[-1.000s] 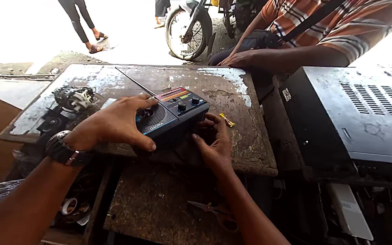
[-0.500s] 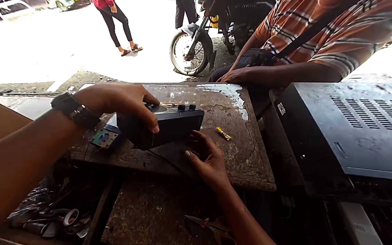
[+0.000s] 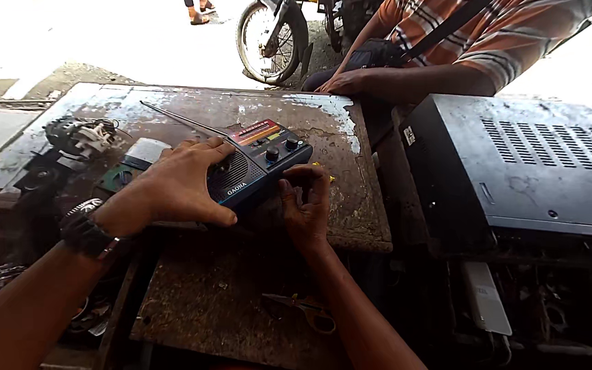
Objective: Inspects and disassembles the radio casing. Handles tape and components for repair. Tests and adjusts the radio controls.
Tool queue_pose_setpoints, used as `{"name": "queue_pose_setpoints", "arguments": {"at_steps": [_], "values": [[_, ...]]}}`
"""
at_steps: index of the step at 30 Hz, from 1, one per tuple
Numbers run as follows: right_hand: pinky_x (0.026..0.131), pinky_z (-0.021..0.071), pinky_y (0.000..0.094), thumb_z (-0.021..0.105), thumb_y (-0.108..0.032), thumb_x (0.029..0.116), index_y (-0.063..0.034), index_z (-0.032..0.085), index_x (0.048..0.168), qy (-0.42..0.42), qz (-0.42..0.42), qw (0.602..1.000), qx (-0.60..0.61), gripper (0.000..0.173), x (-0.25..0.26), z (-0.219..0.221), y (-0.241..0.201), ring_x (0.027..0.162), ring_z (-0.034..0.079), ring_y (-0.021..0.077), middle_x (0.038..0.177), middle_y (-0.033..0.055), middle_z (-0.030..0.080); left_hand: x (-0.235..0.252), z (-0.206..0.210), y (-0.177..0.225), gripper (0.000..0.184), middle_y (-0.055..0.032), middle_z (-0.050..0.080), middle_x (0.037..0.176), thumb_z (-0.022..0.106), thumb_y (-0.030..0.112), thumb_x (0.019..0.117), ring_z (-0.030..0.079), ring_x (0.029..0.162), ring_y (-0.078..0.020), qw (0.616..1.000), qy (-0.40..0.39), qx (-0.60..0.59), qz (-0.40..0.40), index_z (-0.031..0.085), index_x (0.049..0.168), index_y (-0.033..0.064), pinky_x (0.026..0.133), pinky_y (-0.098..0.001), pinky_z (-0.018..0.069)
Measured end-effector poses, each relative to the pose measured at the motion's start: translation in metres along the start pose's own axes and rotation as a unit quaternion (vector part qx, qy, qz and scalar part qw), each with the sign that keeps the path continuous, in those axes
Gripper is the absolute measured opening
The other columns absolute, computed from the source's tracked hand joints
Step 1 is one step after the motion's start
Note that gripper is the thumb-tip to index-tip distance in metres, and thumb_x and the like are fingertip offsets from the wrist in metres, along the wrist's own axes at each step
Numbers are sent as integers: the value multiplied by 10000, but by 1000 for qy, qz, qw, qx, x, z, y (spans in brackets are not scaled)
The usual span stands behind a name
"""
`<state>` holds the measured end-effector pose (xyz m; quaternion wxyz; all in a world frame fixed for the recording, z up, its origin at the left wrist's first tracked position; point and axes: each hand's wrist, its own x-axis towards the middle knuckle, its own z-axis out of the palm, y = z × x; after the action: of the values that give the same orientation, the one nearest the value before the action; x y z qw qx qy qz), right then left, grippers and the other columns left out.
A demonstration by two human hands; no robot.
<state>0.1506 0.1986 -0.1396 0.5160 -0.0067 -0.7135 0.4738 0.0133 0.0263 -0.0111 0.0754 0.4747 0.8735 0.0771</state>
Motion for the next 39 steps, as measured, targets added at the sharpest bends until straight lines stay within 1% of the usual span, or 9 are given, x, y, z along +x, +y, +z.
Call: {"name": "queue_pose_setpoints", "arguments": {"at_steps": [3,7,12,19,24,31,34,37,39], "values": [[787,593,301,645,-8,957,-1,540,1209,-39,0,999,-33,273,8,1,-6,903,652,151,1087,107,627,-5,16,-6,1268,-53,414,1607,782,765,444,388,1451,-340,1000,21,-10,5,455,1562,263,1059,-670,380],[844,591,305,630,-2,960,7,553,1198,-72,-24,993,-93,250,9,0,-10,935,653,150,1070,106,628,-9,26,-9,1254,-55,421,1608,743,793,459,399,1442,-351,999,46,-17,8,472,1555,247,1030,-659,392],[899,565,324,637,-26,972,0,551,1222,-71,-46,987,-134,266,6,-2,-9,992,638,163,1061,96,637,-10,30,-8,1265,-76,427,1602,725,805,462,425,1414,-346,998,60,-19,14,471,1557,225,1004,-646,397],[885,579,306,644,-37,974,1,550,1222,-69,-48,986,-146,267,4,-2,-9,987,653,148,1075,99,634,-10,31,-6,1297,-63,391,1629,712,825,459,380,1451,-359,999,43,-7,-4,429,1582,242,1028,-663,369],[895,585,322,636,-32,974,6,537,1239,-76,-43,987,-135,285,4,-3,-8,989,656,152,1081,104,624,-10,31,-5,1282,-80,402,1619,707,824,466,400,1427,-373,999,48,-8,3,442,1573,234,1003,-658,379],[824,595,308,623,36,954,-4,500,1277,-97,-10,993,-73,348,6,-7,-8,937,660,147,1039,91,628,-11,31,-3,1284,-67,377,1636,707,818,468,384,1441,-377,999,39,3,-2,430,1578,235,993,-665,387],[827,604,321,643,27,949,-21,500,1266,-64,-14,996,-55,352,4,-8,-10,926,666,149,1025,76,629,-10,30,-3,1292,-62,372,1640,705,828,473,378,1444,-382,999,35,5,-3,421,1584,232,995,-670,382],[868,629,367,681,4,947,-18,505,1247,-12,-68,989,-127,349,4,-9,-9,986,717,189,1084,101,700,-10,32,-5,1296,-51,371,1642,685,846,468,384,1442,-375,999,37,10,-3,422,1583,242,990,-663,389],[889,627,371,696,-10,941,-5,517,1260,-14,-92,978,-189,366,6,-8,-12,1014,726,193,1101,107,730,-9,32,-5,1298,-53,363,1646,687,847,468,374,1446,-382,999,33,11,-5,415,1586,247,996,-666,384]]}}
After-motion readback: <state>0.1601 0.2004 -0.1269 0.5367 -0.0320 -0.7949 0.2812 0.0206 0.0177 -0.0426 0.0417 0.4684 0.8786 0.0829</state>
